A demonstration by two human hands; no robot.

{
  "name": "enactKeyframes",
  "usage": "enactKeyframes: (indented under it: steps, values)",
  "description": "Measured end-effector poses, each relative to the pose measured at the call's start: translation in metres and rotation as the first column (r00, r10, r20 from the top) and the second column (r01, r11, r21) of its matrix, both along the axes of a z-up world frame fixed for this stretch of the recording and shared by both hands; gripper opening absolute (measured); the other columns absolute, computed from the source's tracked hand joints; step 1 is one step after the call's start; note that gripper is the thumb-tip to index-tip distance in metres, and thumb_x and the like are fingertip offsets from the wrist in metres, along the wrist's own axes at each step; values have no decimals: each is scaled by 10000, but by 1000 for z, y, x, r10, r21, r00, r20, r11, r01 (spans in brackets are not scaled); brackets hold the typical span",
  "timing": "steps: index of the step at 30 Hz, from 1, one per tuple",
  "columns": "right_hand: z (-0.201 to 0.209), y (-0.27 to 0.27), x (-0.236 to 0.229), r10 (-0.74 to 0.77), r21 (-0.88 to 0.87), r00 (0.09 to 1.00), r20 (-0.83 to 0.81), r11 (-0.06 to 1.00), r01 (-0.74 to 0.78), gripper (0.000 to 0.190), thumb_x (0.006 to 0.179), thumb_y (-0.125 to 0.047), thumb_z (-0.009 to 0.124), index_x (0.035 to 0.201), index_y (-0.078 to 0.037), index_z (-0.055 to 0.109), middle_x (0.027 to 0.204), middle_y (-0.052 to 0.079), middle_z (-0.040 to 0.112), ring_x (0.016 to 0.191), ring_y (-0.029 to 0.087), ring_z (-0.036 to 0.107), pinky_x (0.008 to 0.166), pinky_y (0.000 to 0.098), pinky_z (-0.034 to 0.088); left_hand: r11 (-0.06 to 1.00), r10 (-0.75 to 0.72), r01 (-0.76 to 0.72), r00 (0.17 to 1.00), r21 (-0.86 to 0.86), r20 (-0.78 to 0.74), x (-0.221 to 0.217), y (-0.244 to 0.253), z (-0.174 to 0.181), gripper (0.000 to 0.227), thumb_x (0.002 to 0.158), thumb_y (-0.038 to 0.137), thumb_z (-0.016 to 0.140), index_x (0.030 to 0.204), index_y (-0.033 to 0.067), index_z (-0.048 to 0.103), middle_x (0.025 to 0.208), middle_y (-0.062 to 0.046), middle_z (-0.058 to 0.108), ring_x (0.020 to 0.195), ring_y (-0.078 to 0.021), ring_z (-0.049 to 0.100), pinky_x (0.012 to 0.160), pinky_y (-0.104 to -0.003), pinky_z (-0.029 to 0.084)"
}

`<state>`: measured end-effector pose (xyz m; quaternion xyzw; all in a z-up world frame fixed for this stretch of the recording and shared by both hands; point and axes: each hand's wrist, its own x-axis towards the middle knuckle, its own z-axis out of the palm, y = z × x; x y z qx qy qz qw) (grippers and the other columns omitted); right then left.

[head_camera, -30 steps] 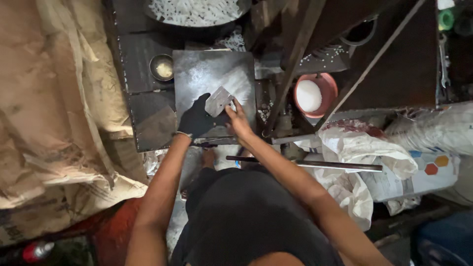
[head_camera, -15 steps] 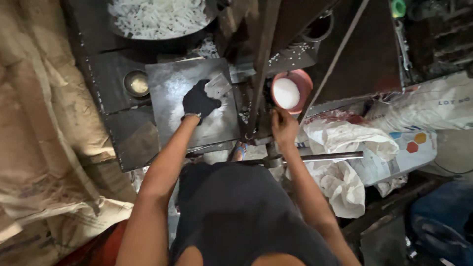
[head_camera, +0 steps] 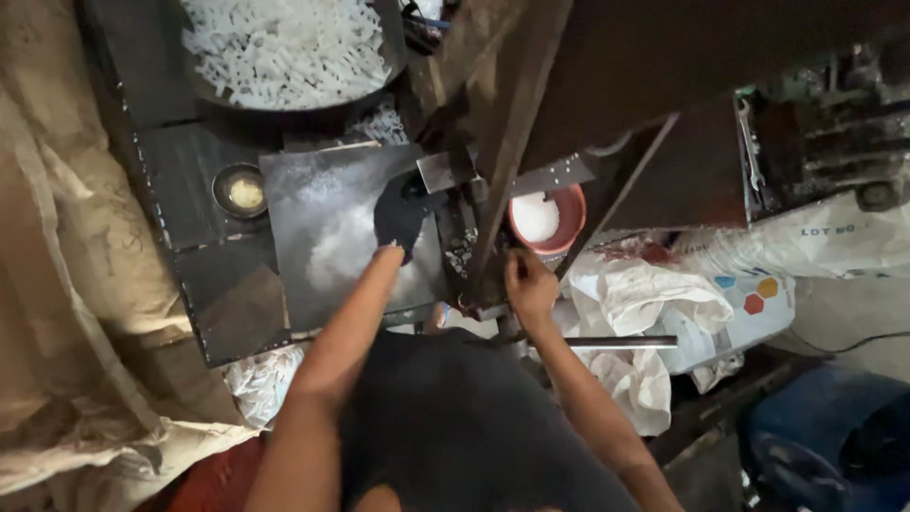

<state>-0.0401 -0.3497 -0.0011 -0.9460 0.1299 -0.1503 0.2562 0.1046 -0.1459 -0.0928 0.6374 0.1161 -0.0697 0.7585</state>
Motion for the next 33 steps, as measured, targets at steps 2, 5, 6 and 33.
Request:
enactKeyframes:
  steps: [2,5,6,33]
  values:
    - [-2,-2,-2,53,-40,999,14,998,-52,150,941,-205,703,1039,-110,765,815,161,721,724,346,710,623,426,546,999,-45,43,998,32,42,1,-6,2,668,746,244,909,1311,17,636,1226,-103,749,1093,-172,702,961,-339,559]
    - [-2,-3,-4,36,-39,999,-32,999,-38,151,907,-221,717,996,-107,760,820,152,734,705,330,717,621,419,549,980,-128,123,992,156,22,11,-13,13,589,777,252,893,1287,42,687,1207,-93,776,1083,-169,735,960,-324,567]
    - [-1,-3,-5,5,-6,998,-57,1000,-6,158,903,-225,715,999,-109,762,816,147,735,698,317,723,625,411,557,966,-156,153,988,208,-1,13,-16,18,554,784,255,888,1270,53,716,1183,-90,793,1064,-169,751,952,-318,576]
    - [-15,-138,-149,326,-385,935,142,888,-251,296,913,-324,646,1044,-69,720,1107,126,698,1082,339,655,1033,505,435,970,-56,-24,945,-240,-322,-131,87,-39,335,968,129,650,1256,-40,617,1120,-209,722,951,-329,742,850,-477,645]
